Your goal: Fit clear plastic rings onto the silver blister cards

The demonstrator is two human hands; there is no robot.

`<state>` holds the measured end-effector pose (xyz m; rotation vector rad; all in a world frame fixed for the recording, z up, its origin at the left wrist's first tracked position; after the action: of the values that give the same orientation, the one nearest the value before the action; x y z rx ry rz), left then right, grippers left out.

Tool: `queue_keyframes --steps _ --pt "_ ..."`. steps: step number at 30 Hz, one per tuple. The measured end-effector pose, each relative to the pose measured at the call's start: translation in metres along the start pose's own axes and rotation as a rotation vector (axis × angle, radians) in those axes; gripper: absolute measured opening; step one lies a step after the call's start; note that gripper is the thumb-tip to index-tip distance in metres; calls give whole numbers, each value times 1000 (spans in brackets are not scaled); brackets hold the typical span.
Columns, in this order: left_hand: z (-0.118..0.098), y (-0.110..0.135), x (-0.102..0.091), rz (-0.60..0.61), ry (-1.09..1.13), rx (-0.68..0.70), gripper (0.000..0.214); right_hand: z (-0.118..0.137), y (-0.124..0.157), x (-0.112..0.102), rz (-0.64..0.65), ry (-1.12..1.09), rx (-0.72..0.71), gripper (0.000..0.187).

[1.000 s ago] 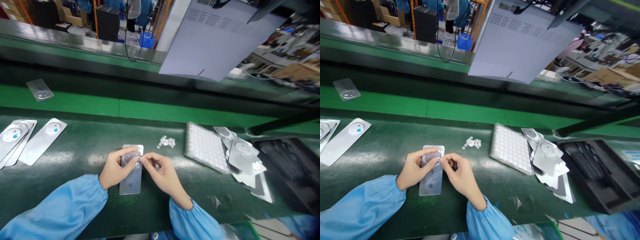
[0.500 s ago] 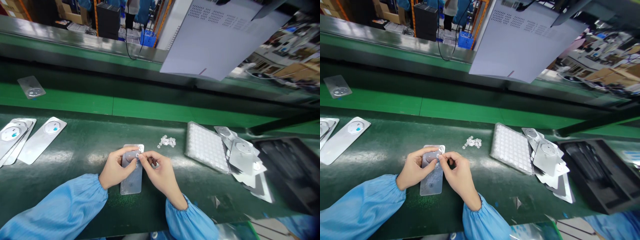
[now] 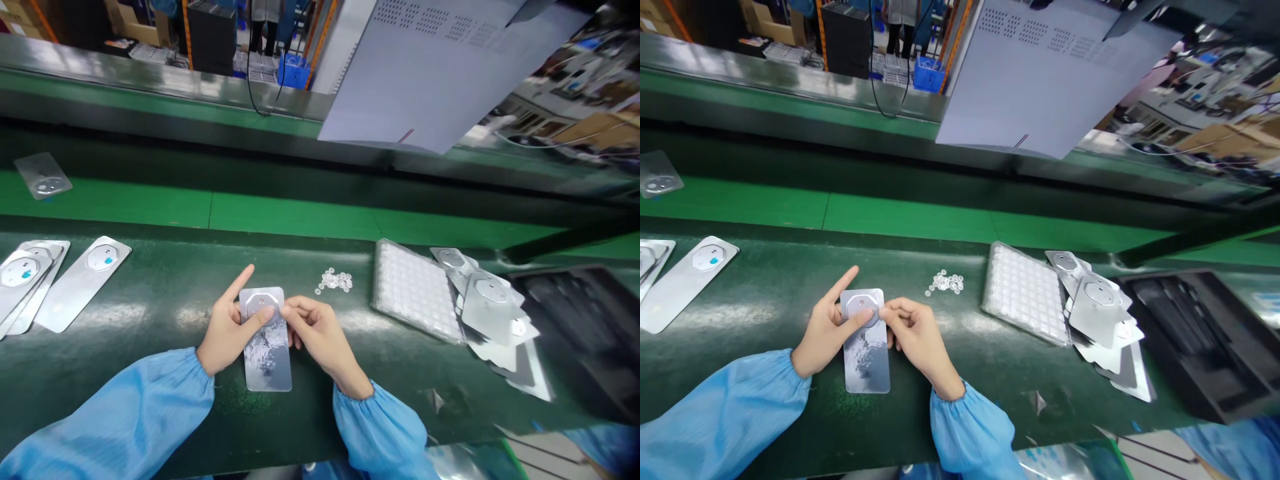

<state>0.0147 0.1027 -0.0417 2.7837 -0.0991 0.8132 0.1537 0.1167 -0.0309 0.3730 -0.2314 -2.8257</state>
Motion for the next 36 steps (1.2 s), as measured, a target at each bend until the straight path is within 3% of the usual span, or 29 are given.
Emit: queue_keyframes --steps 3,7,13,19,21,25,27,29,31,34,36 --pt "1 -4 -5 -38 2 -20 99 -3 1 3 18 5 -55 53" --pt "1 -4 -10 -79 11 -35 87 -13 6 9 39 3 10 50" --pt "8 -5 -4 17 62 -74 77 -5 9 2 -68 7 -26 47" --pt "6 -6 -11 -56 -38 -44 41 -2 10 2 -98 70 -81 43" --pt "4 -6 -13 -83 -59 -9 38 -5 10 9 -25 60 -62 44" --pt "2 -11 -14 -114 -62 46 34 -15 22 47 347 64 18 44" --pt "-4 -16 -14 -94 -92 50 38 -20 26 57 447 60 54 48" --pt "-27 -17 -22 -71 -190 110 50 -20 15 54 434 41 82 53" --pt "-72 -7 -43 -122 -407 272 57 -9 -12 42 350 11 84 57" --pt "-149 32 -86 -354 -923 534 53 24 -66 14 135 -106 44 55" --pt "-180 52 -122 -552 -1239 514 63 40 -93 3 32 -175 49 52"
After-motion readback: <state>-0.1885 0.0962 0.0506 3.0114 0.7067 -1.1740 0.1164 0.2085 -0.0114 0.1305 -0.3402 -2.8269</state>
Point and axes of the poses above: each hand's wrist, its own y-axis away from the middle knuckle, its own x-axis out of the palm, z = x × y, the point moved 10 cm from there along -y, towards the middle knuckle, and after that the axes turned 9 degrees about y, right-handed, at the moved point
